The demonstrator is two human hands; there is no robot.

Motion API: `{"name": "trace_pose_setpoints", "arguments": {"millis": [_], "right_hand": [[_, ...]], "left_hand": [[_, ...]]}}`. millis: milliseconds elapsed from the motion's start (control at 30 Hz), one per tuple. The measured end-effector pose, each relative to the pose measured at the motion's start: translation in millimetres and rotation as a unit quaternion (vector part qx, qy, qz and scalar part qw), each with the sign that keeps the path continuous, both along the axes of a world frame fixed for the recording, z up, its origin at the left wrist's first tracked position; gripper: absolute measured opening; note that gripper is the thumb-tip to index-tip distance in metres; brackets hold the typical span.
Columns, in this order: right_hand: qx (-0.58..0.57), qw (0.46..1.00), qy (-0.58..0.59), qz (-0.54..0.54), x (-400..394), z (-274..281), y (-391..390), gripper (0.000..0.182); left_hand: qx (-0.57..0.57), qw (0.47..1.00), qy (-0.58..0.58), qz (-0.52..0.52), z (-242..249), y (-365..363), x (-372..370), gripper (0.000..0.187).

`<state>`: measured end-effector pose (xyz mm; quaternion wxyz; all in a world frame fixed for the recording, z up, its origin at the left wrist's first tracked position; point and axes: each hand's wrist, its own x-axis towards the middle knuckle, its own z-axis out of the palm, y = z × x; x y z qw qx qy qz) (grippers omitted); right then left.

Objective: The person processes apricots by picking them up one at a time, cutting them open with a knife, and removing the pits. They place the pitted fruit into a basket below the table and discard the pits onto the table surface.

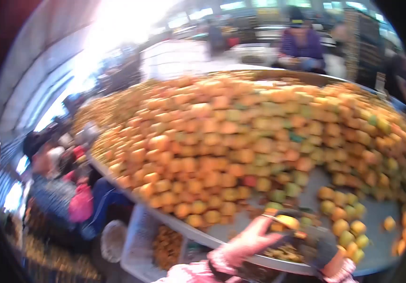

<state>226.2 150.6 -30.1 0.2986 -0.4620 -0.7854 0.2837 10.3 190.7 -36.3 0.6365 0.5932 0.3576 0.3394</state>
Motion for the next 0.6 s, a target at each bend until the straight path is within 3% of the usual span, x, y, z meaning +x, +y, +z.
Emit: {"name": "trace_pose_setpoints", "arguments": {"millis": [67,100,133,167,200,233,267,300,333,367,400,433,467,533,600], "right_hand": [[0.027,0.998,-0.034,-0.035,-8.4,-9.6,-2.8,0.012],[0.065,0.995,0.015,-0.068,-19.4,14.6,-3.4,0.012],[0.051,0.996,0.032,-0.068,-18.5,33.1,-4.5,0.013],[0.098,0.991,0.054,-0.079,-13.3,23.0,-5.0,0.016],[0.126,0.984,0.016,-0.126,-8.6,22.5,-11.3,0.020],[0.159,0.971,0.070,-0.163,-10.7,32.1,-15.6,0.023],[0.158,0.953,0.187,-0.181,-13.9,29.3,-17.2,0.022],[0.162,0.941,0.234,-0.184,-12.1,7.9,-15.2,0.021],[0.021,0.915,0.385,-0.119,-15.1,17.0,-13.5,0.022],[0.056,0.934,0.324,-0.142,-14.6,20.4,-14.6,0.025],[0.085,0.947,0.267,-0.158,-15.4,24.5,-16.6,0.029],[0.089,0.970,0.173,-0.143,-10.6,43.0,-14.7,0.021],[0.090,0.969,0.171,-0.156,-8.7,54.1,-19.2,0.021],[-0.032,0.905,0.411,-0.102,-10.4,63.5,-23.4,0.028],[-0.028,0.898,0.426,-0.106,-10.6,52.6,-21.2,0.033]], "left_hand": [[-0.181,0.983,-0.007,0.016,20.7,7.7,-12.5,0.040],[0.121,0.992,0.043,-0.002,16.5,12.8,-22.9,0.037],[-0.143,0.968,-0.173,0.116,32.7,7.4,-17.7,0.033],[-0.125,0.955,-0.229,0.143,34.9,8.8,-14.8,0.036],[0.131,0.967,0.030,0.214,50.4,6.0,-1.0,0.047],[-0.098,0.952,-0.258,0.129,46.7,7.9,-6.3,0.041],[-0.116,0.951,-0.274,0.079,26.9,4.8,-11.2,0.041],[-0.077,0.963,-0.225,0.127,0.1,0.6,-14.6,0.040],[-0.034,0.968,-0.175,0.179,-12.2,-1.2,-3.7,0.041],[-0.047,0.970,-0.188,0.146,0.4,-4.4,14.4,0.041],[-0.137,0.967,-0.200,0.074,20.3,-9.1,24.5,0.043],[-0.222,0.954,-0.203,0.009,29.7,-9.5,33.8,0.045],[-0.226,0.953,-0.200,-0.003,24.4,-6.5,38.2,0.045],[-0.225,0.949,-0.211,-0.056,26.0,-2.3,42.0,0.041],[-0.195,0.966,-0.171,-0.001,22.4,-8.5,47.1,0.037]]}}
